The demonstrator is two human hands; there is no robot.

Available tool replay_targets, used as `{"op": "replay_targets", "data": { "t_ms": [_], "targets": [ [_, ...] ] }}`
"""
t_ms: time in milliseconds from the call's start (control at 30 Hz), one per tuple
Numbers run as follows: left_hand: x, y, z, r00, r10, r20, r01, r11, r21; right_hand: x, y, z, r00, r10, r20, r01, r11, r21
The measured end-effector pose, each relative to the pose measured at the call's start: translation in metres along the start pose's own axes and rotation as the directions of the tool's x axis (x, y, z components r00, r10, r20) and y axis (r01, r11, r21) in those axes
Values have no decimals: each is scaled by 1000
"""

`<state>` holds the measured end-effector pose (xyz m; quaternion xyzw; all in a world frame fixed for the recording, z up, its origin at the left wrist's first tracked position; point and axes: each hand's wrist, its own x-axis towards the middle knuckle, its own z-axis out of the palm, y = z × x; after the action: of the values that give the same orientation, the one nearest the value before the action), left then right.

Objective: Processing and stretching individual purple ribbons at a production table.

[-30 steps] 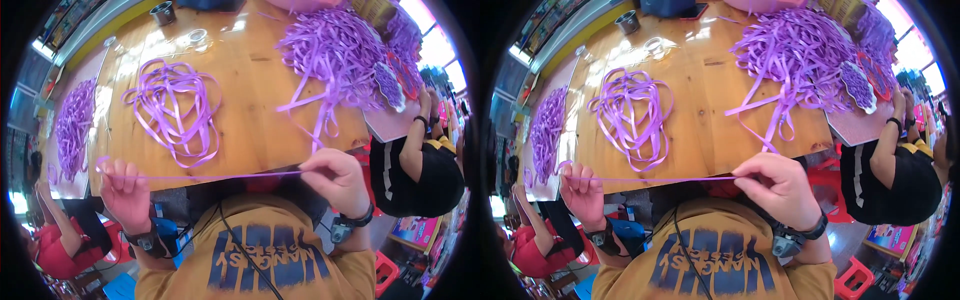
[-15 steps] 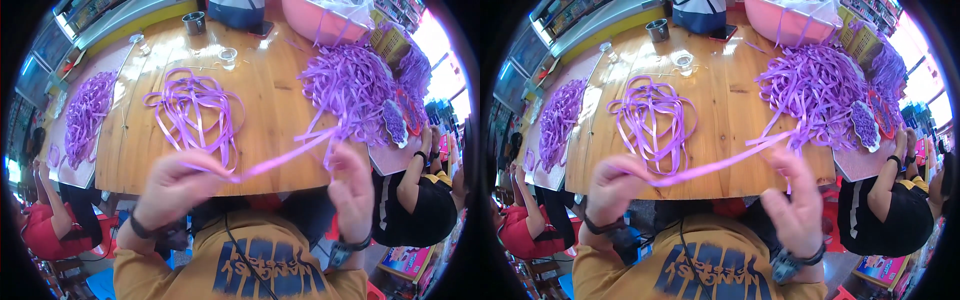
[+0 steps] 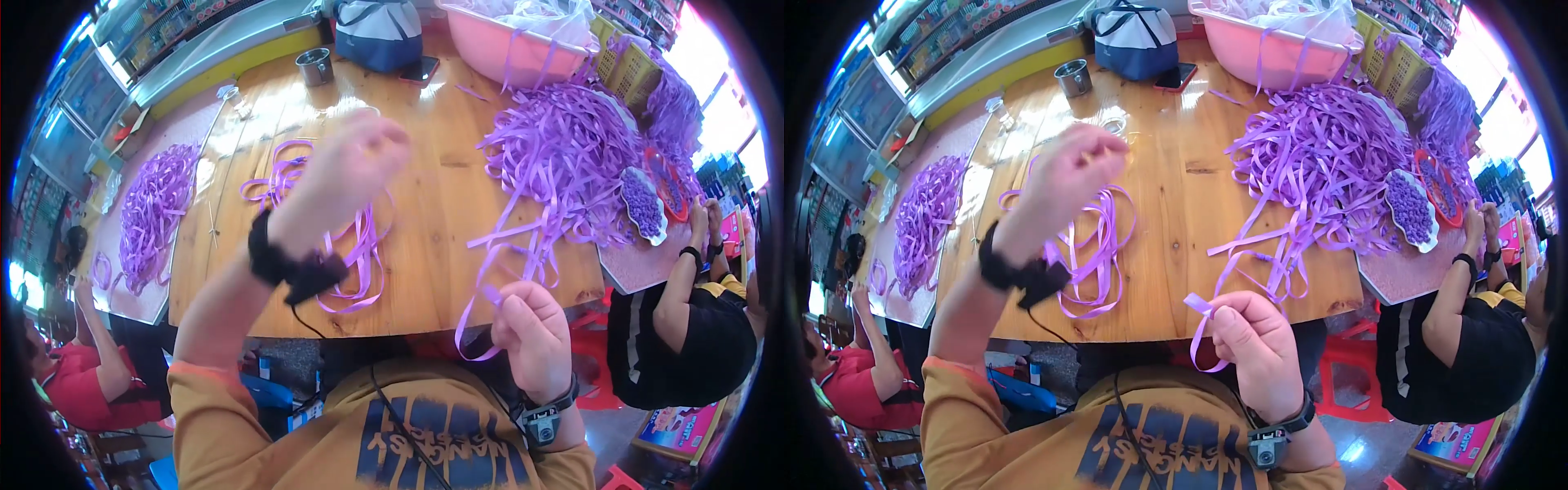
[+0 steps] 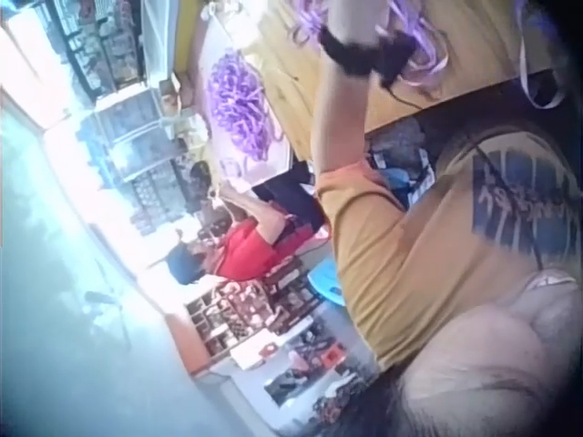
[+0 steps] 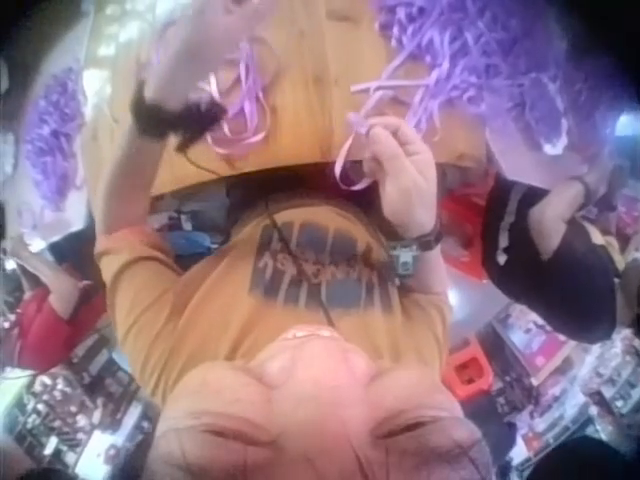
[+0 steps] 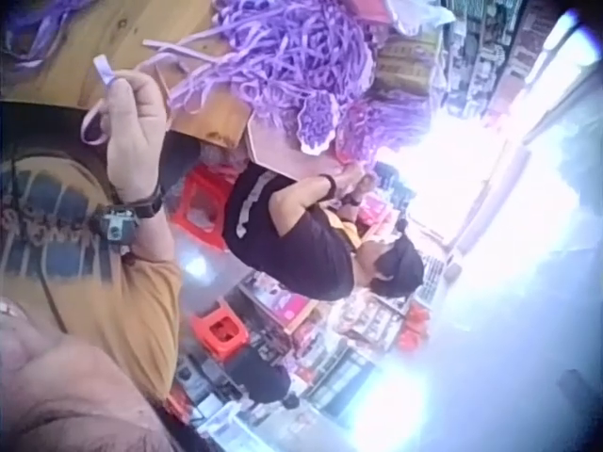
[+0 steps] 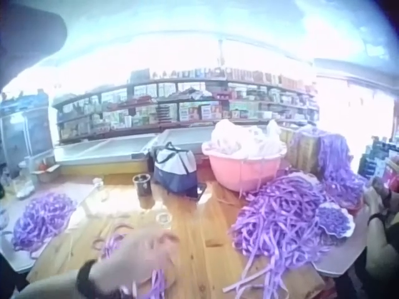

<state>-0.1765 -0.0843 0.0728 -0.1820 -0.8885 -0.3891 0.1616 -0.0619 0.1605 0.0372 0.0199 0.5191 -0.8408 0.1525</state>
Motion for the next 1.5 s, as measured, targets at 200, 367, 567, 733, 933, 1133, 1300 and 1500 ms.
{"op": "replay_targets", "data": {
  "t_ms": [200, 367, 567, 733, 933, 1133, 1300, 1500],
  "targets": [
    [45, -106, 11, 967, -189, -169, 252, 772, 583, -8, -3, -4, 999, -34, 7, 34, 998, 44],
    [55, -115, 31, 941, -328, -87, 306, 709, 636, -19, -4, -8, 999, -47, -14, 48, 997, 59],
    [61, -118, 20, 998, -68, -1, 52, 741, 670, -17, -7, -14, 999, -44, -20, 45, 997, 60],
    [16, -16, 13, 971, -221, 86, 237, 932, -273, -14, -9, -20, 996, -71, 56, 65, 994, 92],
    [-68, 68, 20, 944, 250, 215, -196, 949, -245, -15, -4, -13, 995, 37, 89, -40, 999, 28],
    [-86, 67, 38, 917, 323, 232, -245, 919, -310, -20, 6, -5, 992, 44, 118, -46, 999, 18],
    [-89, 62, 41, 926, 346, 149, -292, 910, -294, -20, 11, -2, 992, -22, 126, 36, 993, -114],
    [-92, 59, 38, 945, 181, 272, -69, 925, -374, -12, 10, -3, 895, -373, 246, 444, 684, -579]
  ]
}}
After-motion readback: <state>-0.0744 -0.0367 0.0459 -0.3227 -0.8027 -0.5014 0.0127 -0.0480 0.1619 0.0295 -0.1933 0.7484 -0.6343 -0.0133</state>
